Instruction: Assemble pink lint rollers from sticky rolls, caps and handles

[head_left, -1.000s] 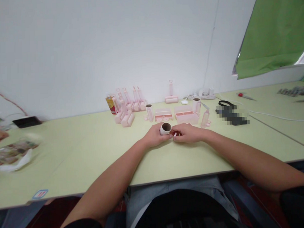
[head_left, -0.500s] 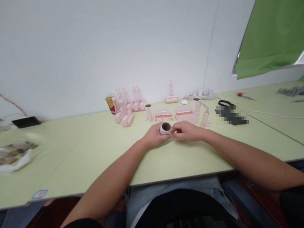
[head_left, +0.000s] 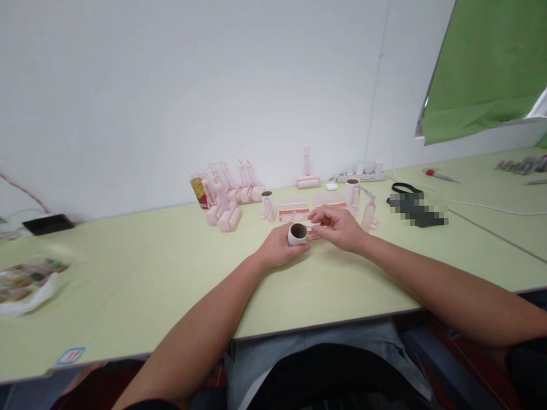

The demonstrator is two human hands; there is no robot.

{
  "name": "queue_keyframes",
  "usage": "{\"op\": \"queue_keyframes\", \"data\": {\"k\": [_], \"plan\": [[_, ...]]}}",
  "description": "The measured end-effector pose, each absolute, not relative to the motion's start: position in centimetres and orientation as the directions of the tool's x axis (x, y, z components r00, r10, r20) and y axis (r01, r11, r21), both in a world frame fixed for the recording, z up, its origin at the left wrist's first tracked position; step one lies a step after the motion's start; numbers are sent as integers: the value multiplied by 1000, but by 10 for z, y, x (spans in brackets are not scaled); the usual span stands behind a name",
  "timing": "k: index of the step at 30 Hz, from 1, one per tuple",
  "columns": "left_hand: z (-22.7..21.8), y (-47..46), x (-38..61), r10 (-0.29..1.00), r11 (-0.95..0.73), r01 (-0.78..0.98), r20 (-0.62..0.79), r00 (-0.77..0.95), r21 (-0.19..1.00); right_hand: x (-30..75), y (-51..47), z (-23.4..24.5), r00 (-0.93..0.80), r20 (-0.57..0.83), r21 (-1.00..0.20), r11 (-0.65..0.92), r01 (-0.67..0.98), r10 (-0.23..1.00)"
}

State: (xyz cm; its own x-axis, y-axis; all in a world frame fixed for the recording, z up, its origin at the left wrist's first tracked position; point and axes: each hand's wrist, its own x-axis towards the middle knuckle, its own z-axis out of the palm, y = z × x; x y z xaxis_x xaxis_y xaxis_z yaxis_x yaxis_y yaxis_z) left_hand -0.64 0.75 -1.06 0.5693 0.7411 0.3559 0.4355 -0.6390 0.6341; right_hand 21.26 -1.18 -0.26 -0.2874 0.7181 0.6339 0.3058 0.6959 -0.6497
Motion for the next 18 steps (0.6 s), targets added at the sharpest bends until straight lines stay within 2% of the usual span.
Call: {"op": "queue_keyframes", "data": {"k": [3,7,12,18], "plan": [[-10,7,-6,727,-651,415,366,580,636,212,-12,-3,-262,706,-610,753,247,658],[-8,5,-6,720,-657,407,366,590,635,212,-13,-3,-255,796,-502,834,231,549],[-10,5,-6,718,-662,424,361,595,618,209,-16,-3,-321,801,-432,860,272,505],[-11,6,-6,698,-689,451,352,624,567,206,-17,-4,-348,797,-424,867,261,494]]}}
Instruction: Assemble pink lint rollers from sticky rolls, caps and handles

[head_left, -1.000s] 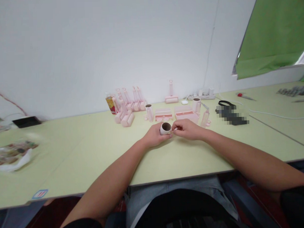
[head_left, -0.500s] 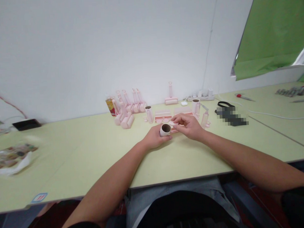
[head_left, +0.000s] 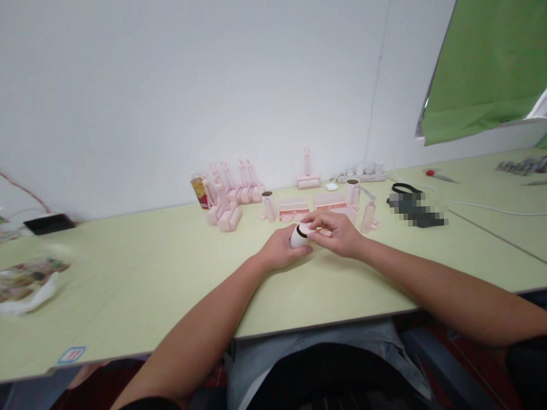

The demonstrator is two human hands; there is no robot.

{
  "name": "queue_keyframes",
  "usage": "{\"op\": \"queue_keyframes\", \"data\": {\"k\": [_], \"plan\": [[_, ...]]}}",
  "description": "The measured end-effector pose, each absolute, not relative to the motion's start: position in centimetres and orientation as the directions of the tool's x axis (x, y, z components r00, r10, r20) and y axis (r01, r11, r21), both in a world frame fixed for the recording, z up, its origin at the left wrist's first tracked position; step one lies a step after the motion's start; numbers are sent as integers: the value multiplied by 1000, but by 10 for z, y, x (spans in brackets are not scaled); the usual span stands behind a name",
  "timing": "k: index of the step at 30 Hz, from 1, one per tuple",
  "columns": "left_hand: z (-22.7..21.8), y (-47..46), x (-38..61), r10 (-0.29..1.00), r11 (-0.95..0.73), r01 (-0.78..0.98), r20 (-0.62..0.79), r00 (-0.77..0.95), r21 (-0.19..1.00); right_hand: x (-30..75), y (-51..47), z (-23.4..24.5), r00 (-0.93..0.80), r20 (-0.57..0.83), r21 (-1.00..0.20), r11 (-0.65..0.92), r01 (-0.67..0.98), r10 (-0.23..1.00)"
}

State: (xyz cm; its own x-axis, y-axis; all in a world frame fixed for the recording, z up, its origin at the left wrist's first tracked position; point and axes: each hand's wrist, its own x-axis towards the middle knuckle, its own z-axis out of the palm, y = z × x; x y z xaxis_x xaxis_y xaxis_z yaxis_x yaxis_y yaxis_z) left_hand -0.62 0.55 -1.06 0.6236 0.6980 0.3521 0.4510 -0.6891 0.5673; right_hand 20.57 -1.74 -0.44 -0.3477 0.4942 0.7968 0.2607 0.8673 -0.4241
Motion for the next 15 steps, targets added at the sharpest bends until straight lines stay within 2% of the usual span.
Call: {"op": "queue_keyframes", "data": {"k": [15], "plan": [[-13,5,-5,708,-678,453,346,616,579,204,-19,-6,-386,763,-449,855,258,518]]}}
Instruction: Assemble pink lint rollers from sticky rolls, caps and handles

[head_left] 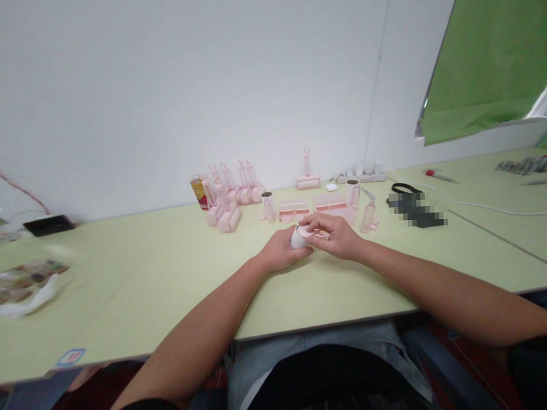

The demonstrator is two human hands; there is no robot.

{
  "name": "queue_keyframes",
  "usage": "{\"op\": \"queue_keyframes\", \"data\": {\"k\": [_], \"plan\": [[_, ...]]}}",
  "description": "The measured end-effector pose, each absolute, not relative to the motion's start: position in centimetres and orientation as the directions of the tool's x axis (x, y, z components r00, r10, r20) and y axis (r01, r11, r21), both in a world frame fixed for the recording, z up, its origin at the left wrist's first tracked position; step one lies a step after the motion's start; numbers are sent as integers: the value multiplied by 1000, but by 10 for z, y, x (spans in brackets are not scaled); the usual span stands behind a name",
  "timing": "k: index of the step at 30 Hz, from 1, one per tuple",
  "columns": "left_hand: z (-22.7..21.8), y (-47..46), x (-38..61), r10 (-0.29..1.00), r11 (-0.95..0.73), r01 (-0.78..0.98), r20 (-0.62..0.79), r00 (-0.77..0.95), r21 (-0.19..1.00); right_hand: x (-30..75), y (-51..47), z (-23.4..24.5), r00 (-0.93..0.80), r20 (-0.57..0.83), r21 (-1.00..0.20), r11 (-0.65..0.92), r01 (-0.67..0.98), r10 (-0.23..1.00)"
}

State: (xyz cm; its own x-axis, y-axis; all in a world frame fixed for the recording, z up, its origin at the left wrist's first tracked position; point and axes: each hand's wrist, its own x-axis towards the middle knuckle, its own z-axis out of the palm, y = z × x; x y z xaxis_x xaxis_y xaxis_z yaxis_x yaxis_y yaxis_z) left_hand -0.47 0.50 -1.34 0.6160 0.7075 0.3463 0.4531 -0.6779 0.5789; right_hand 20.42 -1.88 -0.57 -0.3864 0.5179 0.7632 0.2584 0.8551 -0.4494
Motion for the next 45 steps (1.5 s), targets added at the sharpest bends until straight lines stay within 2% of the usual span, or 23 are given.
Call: {"op": "queue_keyframes", "data": {"k": [5,17,38,45], "plan": [[-14,5,-4,722,-660,446,344,601,605,204,-18,-8,-392,749,-463,845,269,535],[-13,3,-3,729,-646,429,345,591,631,202,-16,-15,-364,689,-585,778,231,627],[-14,2,-2,714,-661,418,349,608,623,201,-18,-15,-371,675,-635,758,147,638],[-12,0,-2,714,-659,423,340,612,622,203,-18,-14,-394,681,-610,776,161,617]]}}
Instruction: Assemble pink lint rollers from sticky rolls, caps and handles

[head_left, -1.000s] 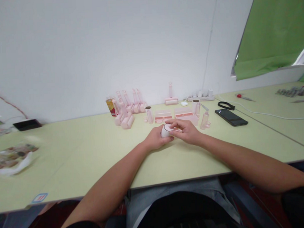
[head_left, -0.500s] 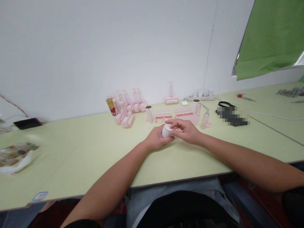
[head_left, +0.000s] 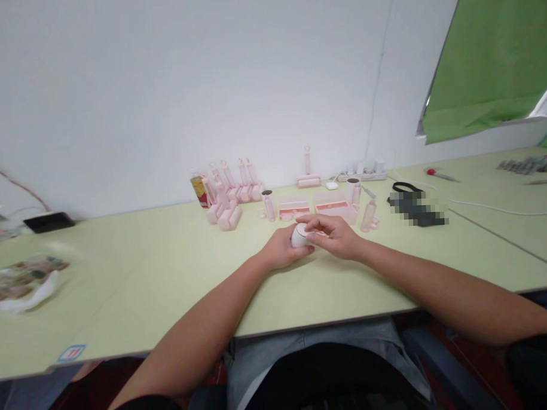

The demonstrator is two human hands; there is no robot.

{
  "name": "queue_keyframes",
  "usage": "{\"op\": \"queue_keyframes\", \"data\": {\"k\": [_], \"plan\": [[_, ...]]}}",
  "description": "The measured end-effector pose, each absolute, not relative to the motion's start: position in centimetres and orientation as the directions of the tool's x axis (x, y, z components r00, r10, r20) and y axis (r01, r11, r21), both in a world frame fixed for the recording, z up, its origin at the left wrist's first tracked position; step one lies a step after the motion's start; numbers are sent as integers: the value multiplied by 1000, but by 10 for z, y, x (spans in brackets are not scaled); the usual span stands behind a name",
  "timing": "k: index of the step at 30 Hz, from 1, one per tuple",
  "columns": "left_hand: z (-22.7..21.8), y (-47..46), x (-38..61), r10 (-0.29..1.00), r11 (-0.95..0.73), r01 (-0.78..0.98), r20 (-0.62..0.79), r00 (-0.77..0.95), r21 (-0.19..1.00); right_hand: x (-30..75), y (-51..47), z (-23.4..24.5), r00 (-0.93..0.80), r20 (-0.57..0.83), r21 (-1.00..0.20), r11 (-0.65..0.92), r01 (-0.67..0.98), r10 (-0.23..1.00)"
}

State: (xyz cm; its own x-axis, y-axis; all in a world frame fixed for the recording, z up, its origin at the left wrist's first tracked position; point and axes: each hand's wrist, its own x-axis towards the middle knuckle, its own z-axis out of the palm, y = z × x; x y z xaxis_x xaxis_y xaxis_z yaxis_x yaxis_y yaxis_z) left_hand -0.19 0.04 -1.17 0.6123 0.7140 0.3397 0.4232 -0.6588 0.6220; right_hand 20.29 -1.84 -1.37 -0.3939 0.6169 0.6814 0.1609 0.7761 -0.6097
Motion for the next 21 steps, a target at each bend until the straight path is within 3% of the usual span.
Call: {"op": "queue_keyframes", "data": {"k": [21], "plan": [[-11,0,-1,711,-661,415,345,612,625,203,-19,-10,-420,701,-554,811,189,577]]}}
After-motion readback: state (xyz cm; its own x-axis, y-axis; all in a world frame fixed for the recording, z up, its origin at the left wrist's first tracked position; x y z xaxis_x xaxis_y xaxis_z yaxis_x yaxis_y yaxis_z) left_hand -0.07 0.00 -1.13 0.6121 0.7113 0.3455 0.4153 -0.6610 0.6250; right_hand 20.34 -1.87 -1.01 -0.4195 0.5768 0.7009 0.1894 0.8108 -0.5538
